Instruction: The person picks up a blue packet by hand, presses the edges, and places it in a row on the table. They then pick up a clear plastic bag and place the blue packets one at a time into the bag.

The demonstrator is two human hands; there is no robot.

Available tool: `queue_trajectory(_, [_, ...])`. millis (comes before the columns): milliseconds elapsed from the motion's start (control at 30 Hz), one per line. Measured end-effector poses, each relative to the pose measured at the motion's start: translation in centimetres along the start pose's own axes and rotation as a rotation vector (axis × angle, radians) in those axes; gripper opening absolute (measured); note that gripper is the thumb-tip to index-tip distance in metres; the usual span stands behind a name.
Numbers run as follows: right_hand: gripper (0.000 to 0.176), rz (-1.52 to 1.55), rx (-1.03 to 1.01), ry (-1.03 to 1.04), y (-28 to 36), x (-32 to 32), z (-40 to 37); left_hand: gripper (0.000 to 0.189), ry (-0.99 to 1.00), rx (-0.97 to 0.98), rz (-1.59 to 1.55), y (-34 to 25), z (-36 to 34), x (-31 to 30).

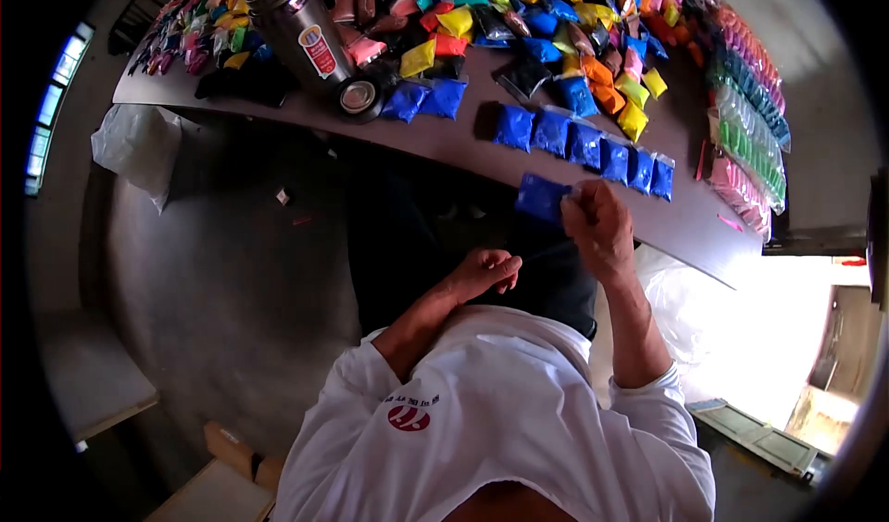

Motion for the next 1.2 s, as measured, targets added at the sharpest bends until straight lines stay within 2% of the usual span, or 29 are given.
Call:
queue_trajectory(33, [0.009,0.088,0.022,-0.043,0.7,0.1,0.9,0.041,-0.003,0.01,0.002,-0.1,0.0,-0.1])
queue_trajectory(100, [0.01,0.067,-0.034,-0.036,2.4,-0.2,3.1,0.04,-0.026,-0.06,-0.041,0.0,0.1,-0.4])
queue_trajectory(167, [0.013,-0.098,-0.225,-0.006,3.3,0.1,6.0,0.04,-0.031,-0.057,-0.087,0.3,0.0,-0.7])
queue_trajectory(200, [0.013,-0.097,-0.23,-0.004,3.6,0.3,7.5,0.04,-0.05,-0.041,-0.12,0.4,0.0,-0.8])
queue_trajectory(300, [0.015,-0.147,-0.276,0.083,4.5,1.7,11.6,0.04,-0.097,-0.036,-0.171,0.9,0.2,-1.2])
queue_trajectory(367, [0.017,-0.195,-0.475,0.182,4.8,3.5,13.8,0.04,-0.125,-0.051,-0.193,1.3,0.4,-1.4])
queue_trajectory(400, [0.017,-0.198,-0.479,0.183,4.5,4.2,15.0,0.04,-0.135,-0.044,-0.205,1.5,0.4,-1.7])
queue_trajectory(467, [0.017,-0.244,-0.505,0.386,3.3,5.8,16.6,0.04,-0.14,-0.038,-0.219,2.0,0.4,-1.8])
queue_trajectory(500, [0.017,-0.247,-0.503,0.386,3.1,6.2,16.7,0.04,-0.167,-0.038,-0.231,2.1,0.4,-2.0])
queue_trajectory(567, [0.016,-0.352,-0.472,0.204,2.7,6.5,17.1,0.04,-0.189,-0.039,-0.243,2.3,0.4,-2.3])
queue_trajectory(600, [0.016,-0.355,-0.47,0.204,2.9,6.4,16.9,0.04,-0.209,-0.056,-0.253,2.2,0.4,-2.4])
queue_trajectory(667, [0.013,-0.414,-0.567,0.036,3.5,5.9,15.9,0.04,-0.226,-0.074,-0.267,2.2,0.3,-2.4])
queue_trajectory(767, [0.012,-0.33,-0.662,-0.055,2.9,5.7,13.8,0.042,-0.226,-0.073,-0.221,1.8,0.4,-2.5])
queue_trajectory(900, [0.013,-0.366,-0.516,-0.113,2.4,4.7,10.0,0.044,-0.203,-0.088,-0.203,1.3,0.4,-2.5])
queue_trajectory(1067, [0.018,-0.478,-0.523,-0.147,1.1,5.5,7.8,0.045,-0.185,-0.078,-0.178,1.2,0.6,-2.4])
queue_trajectory(1200, [0.014,-0.467,-0.565,-0.195,0.6,6.2,8.2,0.046,-0.182,-0.074,-0.144,0.8,0.6,-2.4])
Point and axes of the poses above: each hand's wrist, its own z-axis towards the middle knuckle, its own x-axis out of the palm, y = z × x, the point moved 2 cm from there along z, towards the middle knuckle, and after that the axes turned 2 degrees about -x, right-handed, at the moved point
